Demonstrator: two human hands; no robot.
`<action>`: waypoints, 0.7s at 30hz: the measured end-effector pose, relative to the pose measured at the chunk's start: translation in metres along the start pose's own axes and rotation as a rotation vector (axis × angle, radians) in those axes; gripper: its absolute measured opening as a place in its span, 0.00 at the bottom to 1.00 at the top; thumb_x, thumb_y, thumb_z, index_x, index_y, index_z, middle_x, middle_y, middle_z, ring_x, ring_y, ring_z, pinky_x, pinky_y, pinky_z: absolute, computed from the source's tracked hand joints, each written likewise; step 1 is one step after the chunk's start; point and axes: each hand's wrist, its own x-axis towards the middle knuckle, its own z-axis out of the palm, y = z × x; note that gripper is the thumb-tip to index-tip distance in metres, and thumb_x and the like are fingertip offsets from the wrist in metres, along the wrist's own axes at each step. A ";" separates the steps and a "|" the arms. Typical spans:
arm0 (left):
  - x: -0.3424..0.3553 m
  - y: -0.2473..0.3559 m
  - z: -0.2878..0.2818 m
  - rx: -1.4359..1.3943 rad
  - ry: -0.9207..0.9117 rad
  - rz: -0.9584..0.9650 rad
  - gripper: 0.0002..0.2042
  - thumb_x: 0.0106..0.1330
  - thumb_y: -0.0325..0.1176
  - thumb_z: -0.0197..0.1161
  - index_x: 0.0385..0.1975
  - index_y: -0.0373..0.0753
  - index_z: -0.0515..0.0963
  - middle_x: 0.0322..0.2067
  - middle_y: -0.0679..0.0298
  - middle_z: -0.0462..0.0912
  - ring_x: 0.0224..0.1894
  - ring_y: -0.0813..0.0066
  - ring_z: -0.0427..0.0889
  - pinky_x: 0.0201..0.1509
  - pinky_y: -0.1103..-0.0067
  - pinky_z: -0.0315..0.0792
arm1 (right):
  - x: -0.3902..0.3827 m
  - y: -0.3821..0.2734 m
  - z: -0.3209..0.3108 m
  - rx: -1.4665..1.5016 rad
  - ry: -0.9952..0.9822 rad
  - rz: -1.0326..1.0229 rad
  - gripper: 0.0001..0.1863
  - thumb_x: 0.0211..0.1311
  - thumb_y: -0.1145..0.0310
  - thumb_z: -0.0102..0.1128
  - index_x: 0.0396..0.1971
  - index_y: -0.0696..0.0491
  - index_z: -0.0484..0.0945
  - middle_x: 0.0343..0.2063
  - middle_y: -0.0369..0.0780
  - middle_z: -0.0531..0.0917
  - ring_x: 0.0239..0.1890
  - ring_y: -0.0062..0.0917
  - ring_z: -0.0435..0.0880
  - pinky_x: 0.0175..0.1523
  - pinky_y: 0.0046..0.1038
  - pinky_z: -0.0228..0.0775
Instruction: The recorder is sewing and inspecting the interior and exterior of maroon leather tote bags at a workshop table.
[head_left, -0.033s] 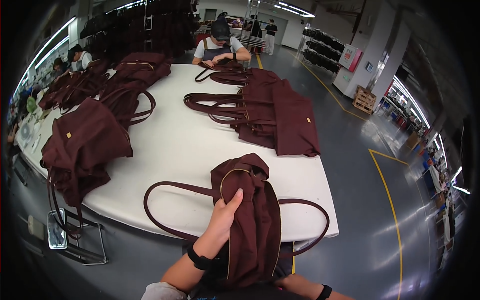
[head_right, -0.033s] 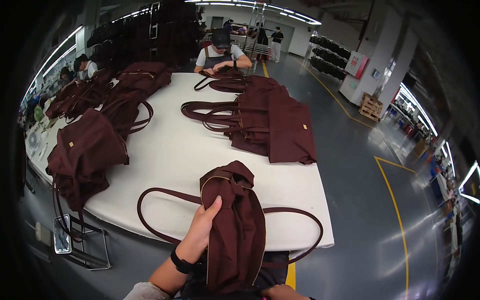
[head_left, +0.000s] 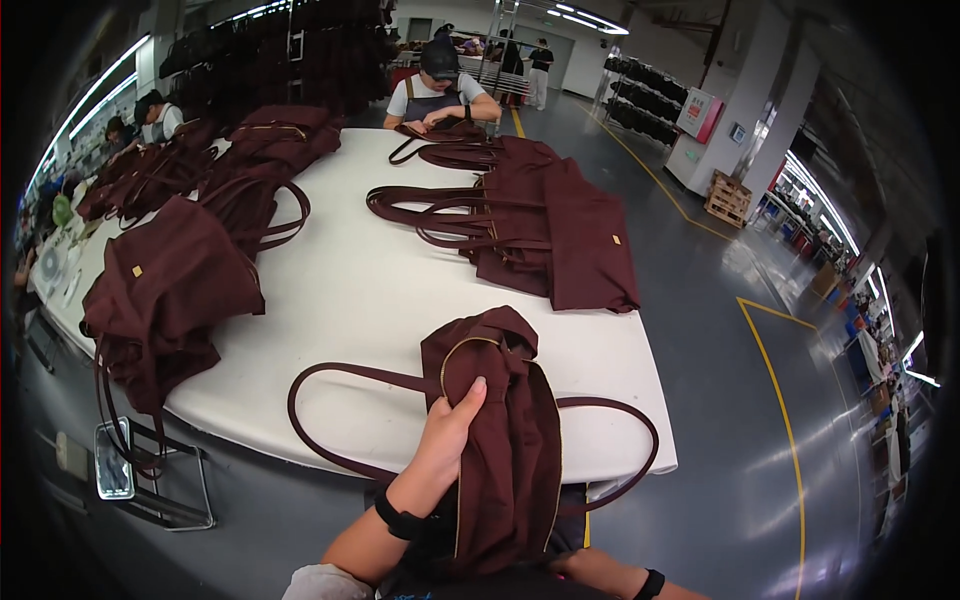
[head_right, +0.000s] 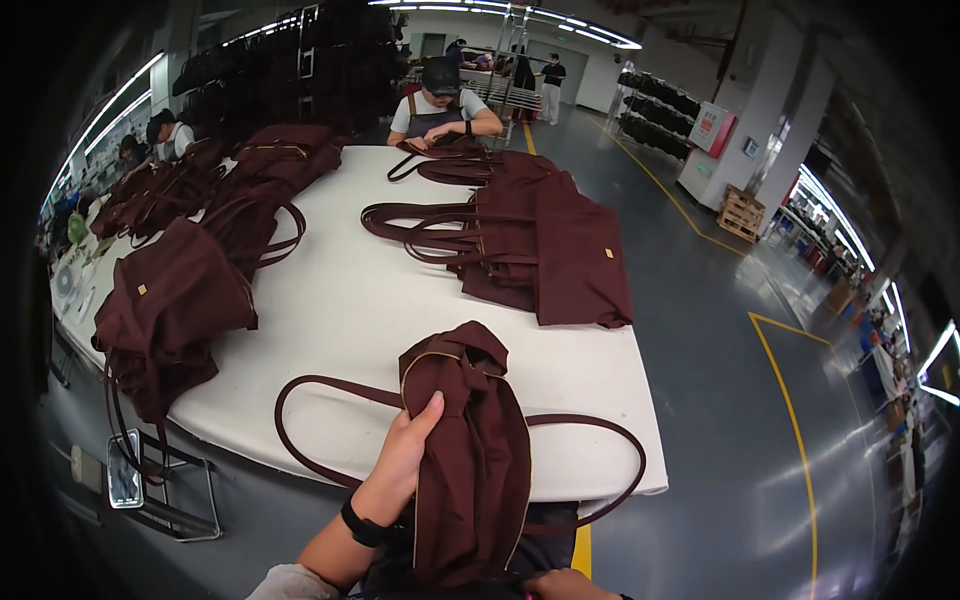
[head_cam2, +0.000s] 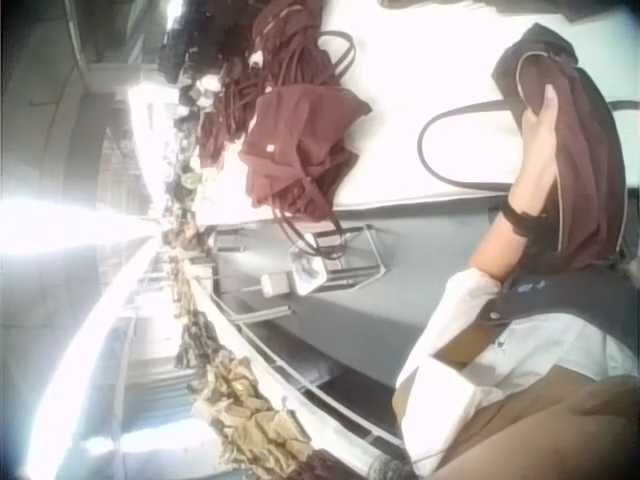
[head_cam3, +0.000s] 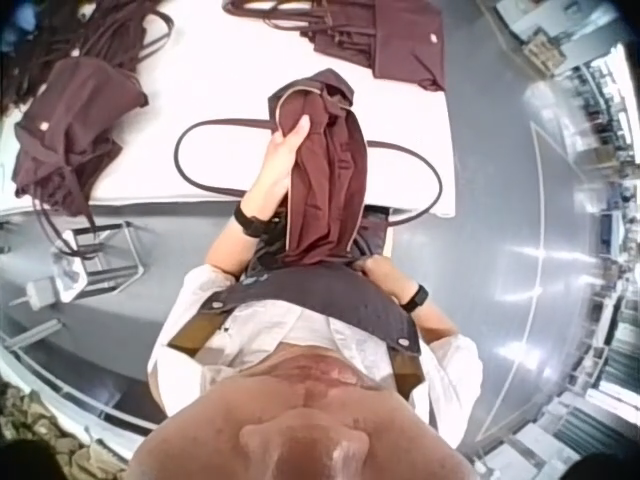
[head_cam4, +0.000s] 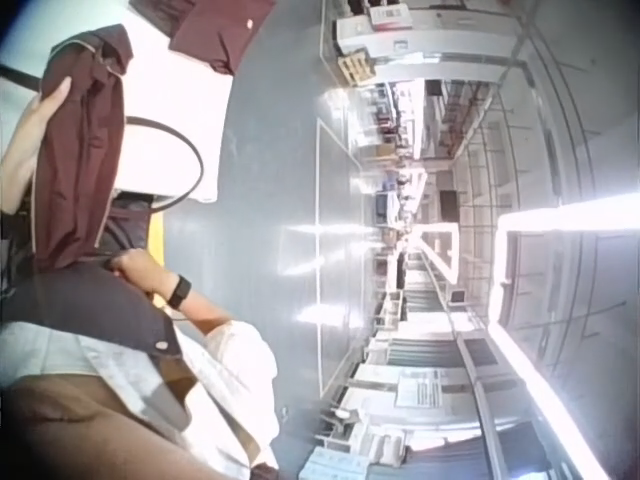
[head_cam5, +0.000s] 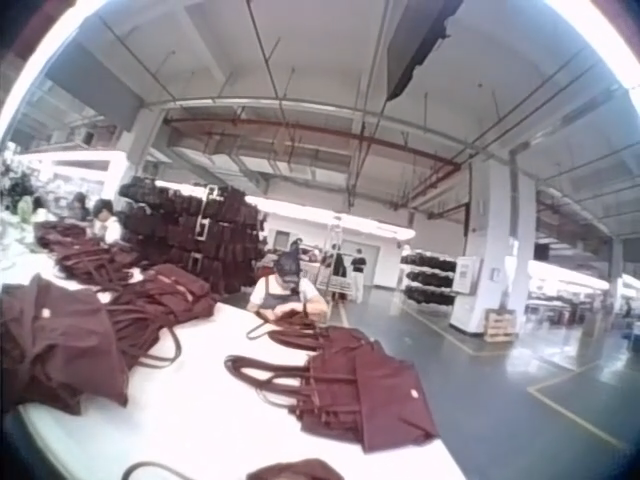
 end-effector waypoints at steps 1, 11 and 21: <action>0.000 -0.001 0.001 0.001 -0.004 -0.004 0.14 0.66 0.38 0.57 0.44 0.34 0.75 0.39 0.66 0.79 0.40 0.81 0.77 0.44 0.82 0.72 | -0.002 0.002 0.002 -0.042 0.063 -0.057 0.11 0.52 0.63 0.55 0.32 0.51 0.82 0.38 0.42 0.81 0.43 0.35 0.79 0.40 0.32 0.72; -0.003 0.000 0.004 -0.008 0.002 -0.011 0.14 0.66 0.38 0.57 0.43 0.34 0.74 0.39 0.66 0.79 0.40 0.81 0.77 0.43 0.82 0.72 | -0.002 0.019 0.021 -0.164 0.043 -0.116 0.17 0.60 0.64 0.46 0.49 0.45 0.74 0.34 0.45 0.82 0.39 0.39 0.81 0.41 0.33 0.74; -0.005 0.001 0.014 -0.037 -0.022 -0.020 0.14 0.66 0.37 0.56 0.44 0.34 0.74 0.40 0.65 0.79 0.41 0.79 0.77 0.45 0.81 0.72 | -0.010 0.003 0.013 -0.119 -0.137 0.042 0.20 0.61 0.59 0.44 0.52 0.49 0.70 0.31 0.49 0.81 0.36 0.42 0.82 0.40 0.37 0.73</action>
